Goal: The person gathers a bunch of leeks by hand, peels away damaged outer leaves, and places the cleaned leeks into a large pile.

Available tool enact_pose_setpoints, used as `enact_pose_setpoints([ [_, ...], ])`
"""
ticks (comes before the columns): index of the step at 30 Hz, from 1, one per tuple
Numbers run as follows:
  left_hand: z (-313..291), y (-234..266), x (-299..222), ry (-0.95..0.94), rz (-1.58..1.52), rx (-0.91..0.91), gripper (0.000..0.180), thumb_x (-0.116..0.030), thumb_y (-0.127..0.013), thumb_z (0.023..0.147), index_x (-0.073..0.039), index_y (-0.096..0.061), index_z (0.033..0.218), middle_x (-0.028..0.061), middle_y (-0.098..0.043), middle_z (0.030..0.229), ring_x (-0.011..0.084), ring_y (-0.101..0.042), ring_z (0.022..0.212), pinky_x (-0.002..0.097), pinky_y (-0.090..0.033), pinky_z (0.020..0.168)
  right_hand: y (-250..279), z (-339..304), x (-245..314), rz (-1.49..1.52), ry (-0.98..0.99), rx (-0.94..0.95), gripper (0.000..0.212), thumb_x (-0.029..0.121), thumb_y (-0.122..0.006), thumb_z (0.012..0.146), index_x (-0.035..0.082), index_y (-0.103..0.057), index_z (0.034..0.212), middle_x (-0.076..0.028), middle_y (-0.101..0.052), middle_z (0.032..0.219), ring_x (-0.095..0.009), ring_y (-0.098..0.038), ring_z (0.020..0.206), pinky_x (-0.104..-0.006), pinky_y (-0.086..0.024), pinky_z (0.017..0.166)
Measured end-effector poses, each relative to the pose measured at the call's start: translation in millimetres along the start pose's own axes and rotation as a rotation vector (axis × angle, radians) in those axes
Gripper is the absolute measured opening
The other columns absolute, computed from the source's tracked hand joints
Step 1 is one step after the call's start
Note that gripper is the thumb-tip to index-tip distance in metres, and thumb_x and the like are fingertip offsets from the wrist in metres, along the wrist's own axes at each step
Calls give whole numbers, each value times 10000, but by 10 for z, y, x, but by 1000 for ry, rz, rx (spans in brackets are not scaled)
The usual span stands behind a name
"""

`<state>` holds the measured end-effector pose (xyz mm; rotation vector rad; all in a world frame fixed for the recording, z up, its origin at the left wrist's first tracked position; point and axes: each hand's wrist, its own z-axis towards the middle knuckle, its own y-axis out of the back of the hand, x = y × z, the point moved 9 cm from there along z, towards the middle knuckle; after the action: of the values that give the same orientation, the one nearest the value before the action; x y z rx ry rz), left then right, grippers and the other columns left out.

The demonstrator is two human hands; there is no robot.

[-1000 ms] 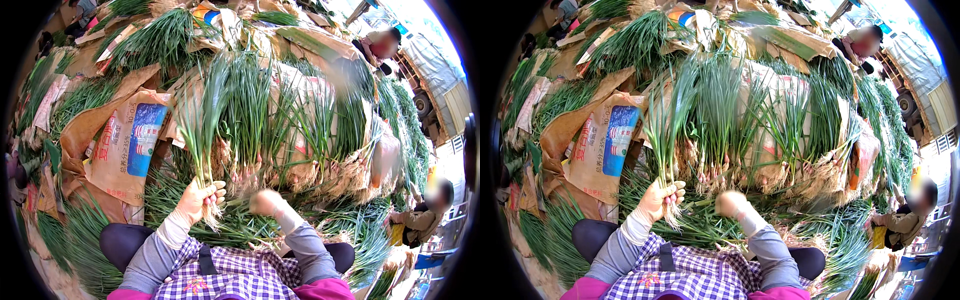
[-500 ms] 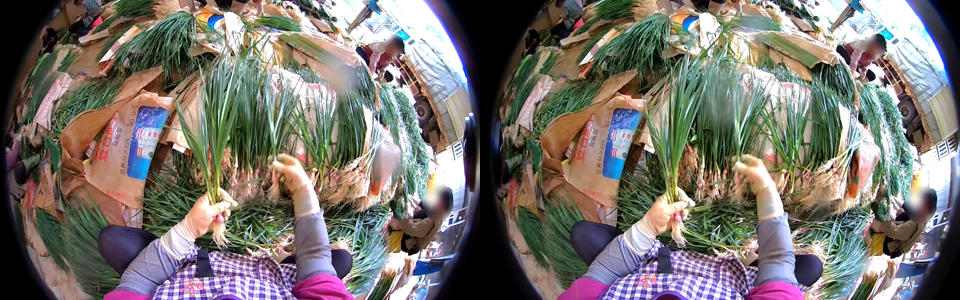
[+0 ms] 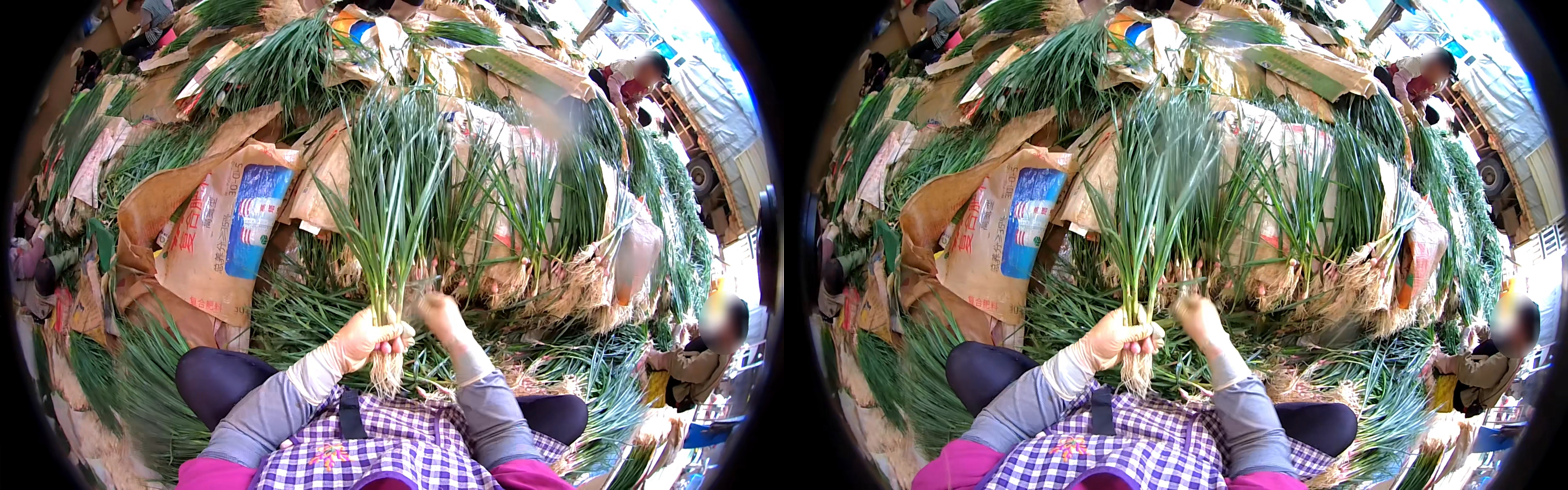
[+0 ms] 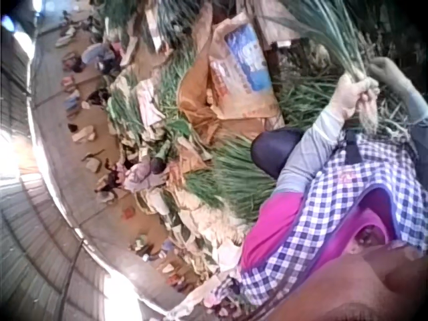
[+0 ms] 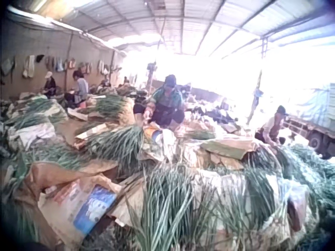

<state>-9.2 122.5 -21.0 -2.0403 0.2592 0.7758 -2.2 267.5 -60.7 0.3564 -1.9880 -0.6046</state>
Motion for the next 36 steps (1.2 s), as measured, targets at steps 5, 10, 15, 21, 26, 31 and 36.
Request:
enact_pose_setpoints([
  [5, -61, -59, -28, 71, -78, 27, 236, -47, -535, 871, 117, -549, 1040, 110, -600, 714, 184, -616, 697, 391, -533, 812, -274, -160, 330, 951, -34, 370, 382, 304, -548, 912, 3, -550, 1147, -50, -626, 902, -122, -578, 693, -250, -463, 586],
  [10, -18, 15, 15, 65, -88, 104, 239, -49, -527, 876, 81, -527, 1076, 135, -617, 829, 207, -629, 756, 419, -532, 819, -300, -144, 809, 1376, -34, 321, 179, 137, -574, 893, 17, -541, 1021, -64, -620, 851, -130, -595, 654, -237, -488, 509],
  [15, -114, 135, 44, 19, -196, 32, 193, -95, -558, 880, 31, -555, 1027, 131, -628, 867, 195, -629, 749, 395, -539, 788, -297, -67, 574, 1120, -164, -138, 73, 105, -587, 877, 60, -544, 839, -22, -574, 689, -84, -508, 507, -194, -377, 434],
  [21, -55, 83, -82, 42, 41, -82, 161, -56, -535, 873, 43, -567, 997, 57, -585, 678, 117, -558, 550, 273, -534, 703, -257, -44, 41, -409, 118, 359, 363, 277, -605, 848, -8, -621, 1072, -147, -668, 878, -214, -641, 760, -309, -504, 701],
  [26, 80, -145, -86, -5, 356, -112, 86, -28, -556, 829, -13, -552, 914, 56, -601, 701, 92, -511, 516, 231, -475, 542, 78, -135, 759, 633, 229, 73, 278, 142, -603, 866, -21, -575, 1090, -18, -616, 897, -109, -542, 761, -268, -461, 693],
  [31, 55, -106, -312, -163, 104, -108, 148, 35, -509, 867, -79, -415, 868, 226, -575, 1116, 235, -652, 856, 342, -575, 674, 1785, -238, 537, 568, 23, -430, 104, 134, -514, 916, 51, -574, 934, -28, -607, 735, -94, -558, 614, -223, -465, 518],
  [36, -47, 152, -503, -259, 54, -198, 125, -10, -526, 886, -96, -435, 873, 210, -613, 1010, 168, -620, 693, 281, -533, 602, 3559, -332, 172, 262, -157, -834, 330, 240, -534, 908, 29, -540, 1161, -47, -650, 734, -88, -471, 455, -229, -428, 526],
])
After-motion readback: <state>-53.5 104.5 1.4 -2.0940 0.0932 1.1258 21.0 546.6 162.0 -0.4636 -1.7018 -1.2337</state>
